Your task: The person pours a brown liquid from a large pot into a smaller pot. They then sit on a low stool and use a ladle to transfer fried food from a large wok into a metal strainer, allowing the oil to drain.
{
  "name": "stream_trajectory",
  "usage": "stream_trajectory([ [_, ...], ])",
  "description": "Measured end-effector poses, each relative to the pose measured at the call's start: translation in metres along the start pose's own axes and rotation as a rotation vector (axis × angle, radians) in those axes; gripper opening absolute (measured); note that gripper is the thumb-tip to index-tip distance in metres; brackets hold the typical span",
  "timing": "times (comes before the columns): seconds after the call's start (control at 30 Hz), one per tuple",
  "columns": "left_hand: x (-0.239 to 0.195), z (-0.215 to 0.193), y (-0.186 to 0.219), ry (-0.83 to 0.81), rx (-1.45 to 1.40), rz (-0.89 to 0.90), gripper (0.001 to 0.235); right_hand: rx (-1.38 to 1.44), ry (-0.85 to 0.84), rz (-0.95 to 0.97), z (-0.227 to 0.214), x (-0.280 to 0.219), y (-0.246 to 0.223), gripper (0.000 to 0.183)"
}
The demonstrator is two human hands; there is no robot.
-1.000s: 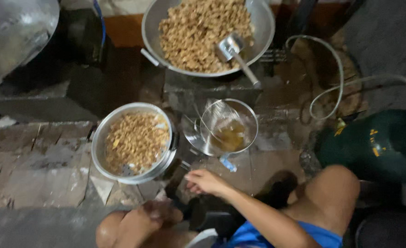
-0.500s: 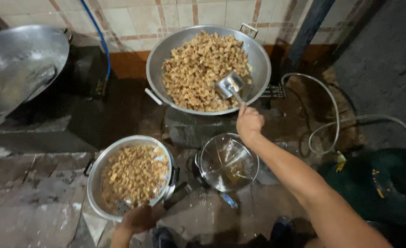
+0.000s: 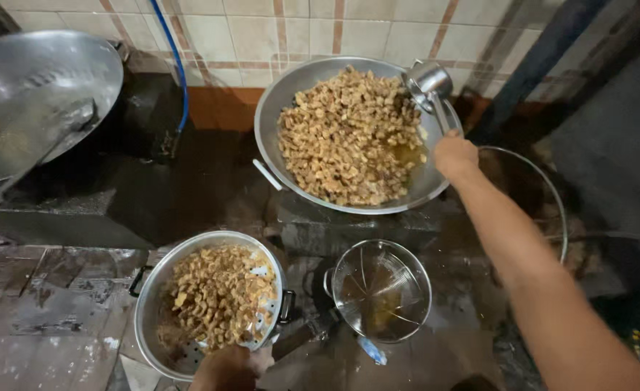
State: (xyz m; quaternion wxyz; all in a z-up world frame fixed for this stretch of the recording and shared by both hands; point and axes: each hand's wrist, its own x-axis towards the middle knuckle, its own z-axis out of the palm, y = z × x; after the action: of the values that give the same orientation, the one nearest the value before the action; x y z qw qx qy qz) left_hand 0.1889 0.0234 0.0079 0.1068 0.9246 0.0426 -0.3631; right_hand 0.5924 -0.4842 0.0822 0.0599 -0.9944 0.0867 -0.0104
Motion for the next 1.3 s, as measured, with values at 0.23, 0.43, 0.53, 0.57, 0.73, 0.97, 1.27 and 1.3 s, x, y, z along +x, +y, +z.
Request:
stream_trajectory([
  [0.23,-0.007,0.009,-0.001,-0.002,0.012,0.042,0.036,0.038,-0.020,0.116,0.088,-0.037,-0.017,0.047],
  [0.43,0.003,0.012,-0.003,0.057,0.004,0.131,0.045,-0.149,-0.286,-0.236,0.046,-0.075,-0.024,0.020],
  [0.53,-0.004,0.010,0.002,0.055,0.033,0.112,0.044,-0.063,-0.467,-0.162,0.027,-0.078,-0.042,0.018],
  [0.57,-0.007,0.007,0.004,0.049,0.023,0.103,0.044,-0.040,-0.499,-0.160,0.023,-0.079,-0.046,0.018],
  [0.73,-0.015,0.001,0.012,0.073,0.006,0.077,0.045,0.134,-0.607,-0.083,0.019,-0.088,-0.040,0.020],
  [0.97,-0.029,0.003,0.014,0.091,-0.017,0.038,0.043,0.838,-0.729,0.179,0.055,-0.079,-0.003,0.025],
  [1.27,-0.033,-0.019,0.021,-0.066,-0.200,-0.040,0.032,0.772,-0.699,-0.032,0.078,-0.057,-0.022,0.029],
  [1.3,-0.032,-0.019,0.017,-0.022,-0.140,-0.013,0.031,1.019,-0.834,0.061,0.072,-0.058,-0.018,0.025],
])
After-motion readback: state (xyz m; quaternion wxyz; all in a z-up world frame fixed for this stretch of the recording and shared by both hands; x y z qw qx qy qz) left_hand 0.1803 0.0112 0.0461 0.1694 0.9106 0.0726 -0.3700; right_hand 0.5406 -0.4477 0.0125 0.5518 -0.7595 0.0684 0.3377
